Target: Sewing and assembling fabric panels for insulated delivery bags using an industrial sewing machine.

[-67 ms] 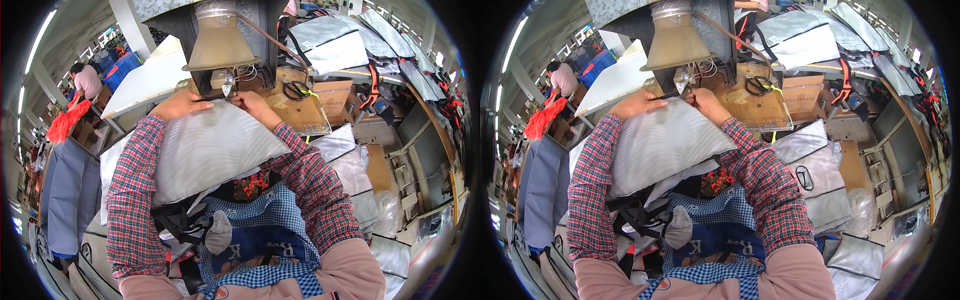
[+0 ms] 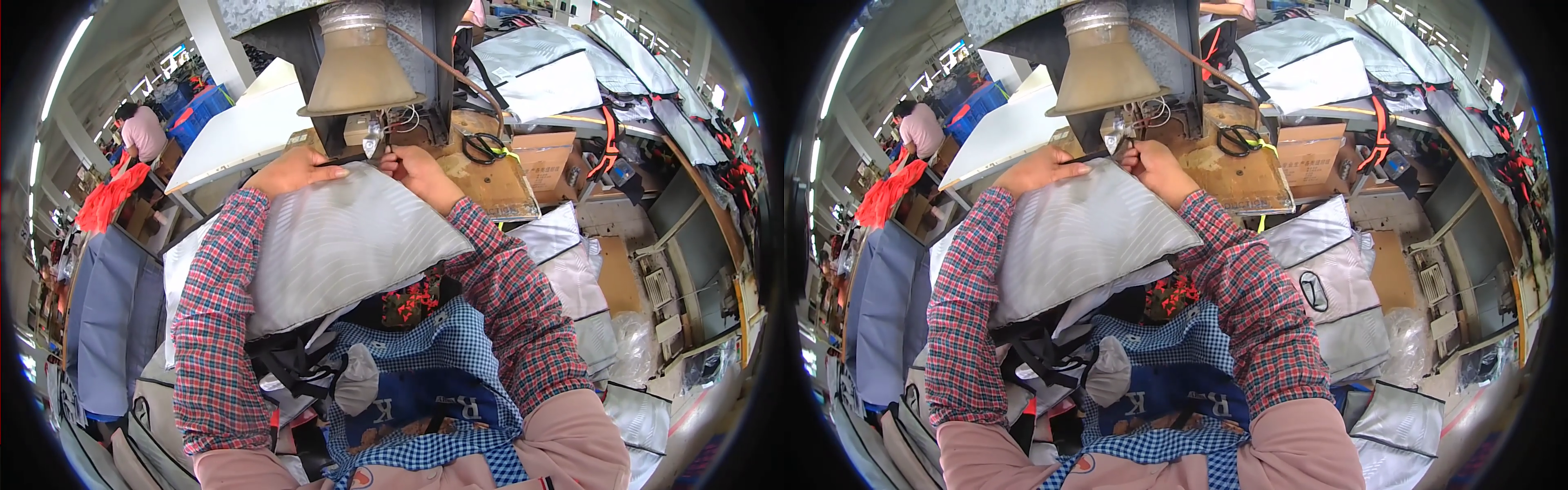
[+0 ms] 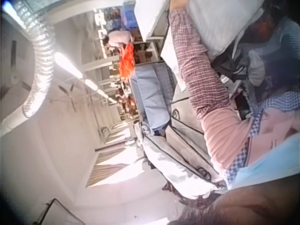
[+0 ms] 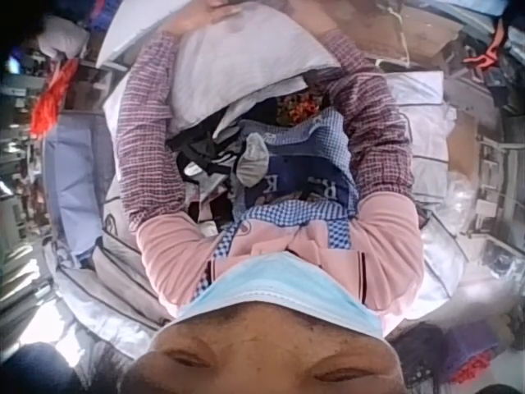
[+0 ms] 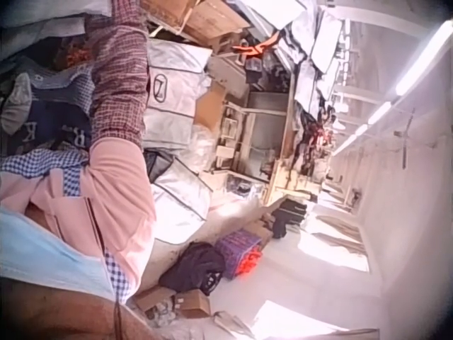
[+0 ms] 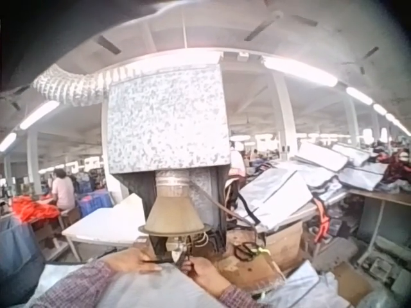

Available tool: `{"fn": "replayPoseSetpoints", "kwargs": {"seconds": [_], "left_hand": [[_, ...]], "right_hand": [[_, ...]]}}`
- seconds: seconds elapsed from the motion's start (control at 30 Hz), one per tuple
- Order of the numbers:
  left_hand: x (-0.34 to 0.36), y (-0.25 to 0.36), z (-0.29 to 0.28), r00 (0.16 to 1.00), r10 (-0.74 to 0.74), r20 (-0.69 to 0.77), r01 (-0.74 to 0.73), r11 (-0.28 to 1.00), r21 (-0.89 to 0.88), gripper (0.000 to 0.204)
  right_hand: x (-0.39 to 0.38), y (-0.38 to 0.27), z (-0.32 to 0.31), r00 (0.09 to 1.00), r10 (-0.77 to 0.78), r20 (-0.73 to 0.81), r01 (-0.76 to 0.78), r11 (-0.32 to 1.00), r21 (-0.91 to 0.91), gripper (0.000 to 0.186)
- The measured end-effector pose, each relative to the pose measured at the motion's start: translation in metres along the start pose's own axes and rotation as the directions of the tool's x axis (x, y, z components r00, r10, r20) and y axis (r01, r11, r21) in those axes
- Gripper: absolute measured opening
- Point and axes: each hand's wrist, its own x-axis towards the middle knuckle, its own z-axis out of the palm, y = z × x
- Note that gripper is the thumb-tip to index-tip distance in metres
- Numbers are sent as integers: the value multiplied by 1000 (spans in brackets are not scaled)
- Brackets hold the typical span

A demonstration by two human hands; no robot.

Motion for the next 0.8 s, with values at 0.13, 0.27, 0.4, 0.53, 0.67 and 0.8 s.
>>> {"fn": "replayPoseSetpoints", "kwargs": {"seconds": [0.13, 0.27, 0.4, 0.53, 0.67, 0.8], "left_hand": [[-5, 5, 3, 1000, 16, 15, -16, 999, -31, 59], [-15, 11, 1, 999, 39, 6, -39, 998, -42, 58], [-43, 26, 4, 997, 83, -1, -82, 992, -90, 54], [-80, 59, 9, 995, 92, -40, -91, 995, 39, 49], [-123, 107, 19, 981, 135, -139, -109, 977, 180, 46], [-165, 161, 24, 891, 307, -333, -216, 934, 283, 38]], "right_hand": [[-17, -4, -9, 997, 5, -74, 5, 990, 139, 13], [-63, -13, -37, 992, -89, -93, 88, 996, -10, 18], [-130, -29, -62, 985, -171, -24, 87, 616, -783, 21], [-176, -24, -46, 975, -28, 220, 218, 301, -928, 58], [-206, 13, 6, 870, 134, 475, 348, 515, -783, 88], [-243, 24, 47, 923, -28, 385, 366, 375, -852, 50]]}}
